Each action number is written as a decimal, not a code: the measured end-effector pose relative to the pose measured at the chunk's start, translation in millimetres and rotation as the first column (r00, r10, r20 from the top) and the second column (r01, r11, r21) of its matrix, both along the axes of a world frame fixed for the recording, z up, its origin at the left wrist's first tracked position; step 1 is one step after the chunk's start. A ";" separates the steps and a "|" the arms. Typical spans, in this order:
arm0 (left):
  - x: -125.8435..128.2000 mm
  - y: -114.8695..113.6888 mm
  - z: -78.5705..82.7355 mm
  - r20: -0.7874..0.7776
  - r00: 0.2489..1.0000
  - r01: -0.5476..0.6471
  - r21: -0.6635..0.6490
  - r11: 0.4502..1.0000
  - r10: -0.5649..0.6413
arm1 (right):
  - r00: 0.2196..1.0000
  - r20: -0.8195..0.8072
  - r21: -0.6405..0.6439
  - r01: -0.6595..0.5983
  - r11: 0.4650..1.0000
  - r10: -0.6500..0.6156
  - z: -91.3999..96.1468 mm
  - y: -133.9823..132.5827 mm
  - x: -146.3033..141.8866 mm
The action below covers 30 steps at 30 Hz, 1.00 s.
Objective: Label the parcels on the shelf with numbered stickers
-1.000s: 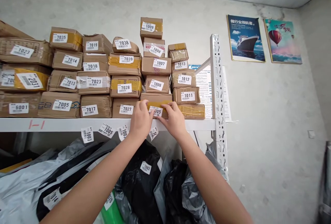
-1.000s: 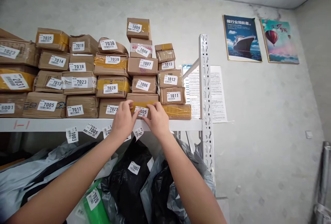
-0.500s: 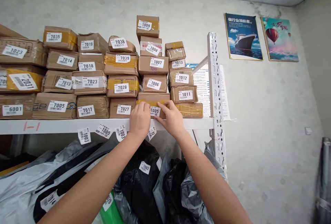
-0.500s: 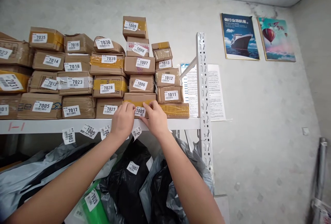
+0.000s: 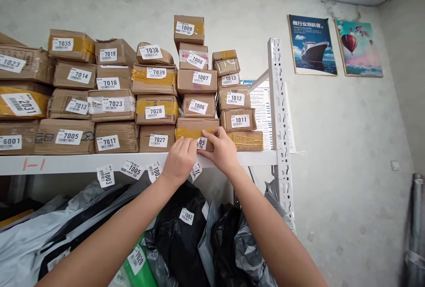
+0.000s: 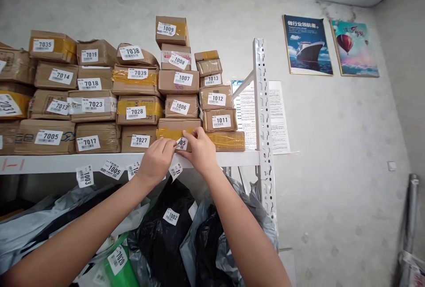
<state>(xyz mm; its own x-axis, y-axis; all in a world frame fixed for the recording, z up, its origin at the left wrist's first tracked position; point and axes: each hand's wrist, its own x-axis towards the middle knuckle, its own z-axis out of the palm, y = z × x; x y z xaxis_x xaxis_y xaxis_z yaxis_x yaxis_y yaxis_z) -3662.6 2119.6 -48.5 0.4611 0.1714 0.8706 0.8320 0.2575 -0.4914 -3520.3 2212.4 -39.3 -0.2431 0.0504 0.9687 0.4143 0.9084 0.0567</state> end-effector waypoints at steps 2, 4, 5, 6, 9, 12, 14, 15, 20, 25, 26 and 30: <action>4.5 1.0 -2.7 0.002 1.000 0.012 0.005 1.000 -0.012 | 1.000 -0.004 0.000 0.001 1.000 -0.001 -0.4 0.0 -0.5; 10.4 1.8 -5.6 0.011 1.000 0.024 0.003 1.000 -0.024 | 1.000 -0.003 -0.001 0.004 1.000 -0.004 -0.8 0.9 -2.3; 14.2 1.5 -7.7 0.016 0.999 0.028 0.003 1.000 -0.028 | 1.000 0.000 -0.003 0.007 1.000 -0.007 -0.7 1.4 -3.5; 19.0 0.3 -10.3 0.018 0.999 0.036 0.008 0.999 -0.036 | 1.000 0.004 -0.007 0.012 1.000 -0.012 -0.3 1.7 -4.7; 38.9 -11.6 -24.1 -0.012 0.996 0.093 0.021 0.995 -0.092 | 0.999 0.027 -0.039 0.032 0.999 -0.031 0.8 -0.1 -3.0; 61.6 -35.2 -46.2 0.000 0.981 0.195 0.003 0.981 -0.195 | 0.991 0.081 -0.088 -0.095 0.992 0.102 -6.2 -9.3 16.9; 72.2 -51.0 -62.0 0.071 0.956 0.287 -0.005 0.958 -0.285 | 0.932 0.155 -0.146 -0.308 0.940 0.329 -20.7 -19.1 40.7; 75.5 -56.9 -69.5 0.121 0.934 0.339 -0.012 0.941 -0.335 | 0.874 0.186 -0.198 -0.415 0.888 0.449 -31.3 -24.5 53.7; 82.3 -55.9 -102.3 0.453 0.775 0.550 -0.138 0.824 -0.441 | 0.713 -0.019 -0.450 -0.632 0.631 0.701 -102.7 -42.0 92.4; 95.3 -28.1 -120.4 0.507 0.751 0.586 -0.215 0.781 -0.424 | 0.714 -0.358 -0.464 -0.695 0.549 0.602 -155.2 -34.7 86.5; 98.9 -23.2 -121.7 0.536 0.736 0.596 -0.226 0.770 -0.413 | 0.713 -0.400 -0.455 -0.700 0.551 0.576 -160.4 -31.9 86.3; 117.5 -11.9 -124.8 0.650 0.650 0.676 -0.258 0.691 -0.394 | 0.720 -0.549 -0.410 -0.674 0.614 0.425 -164.7 -19.3 94.3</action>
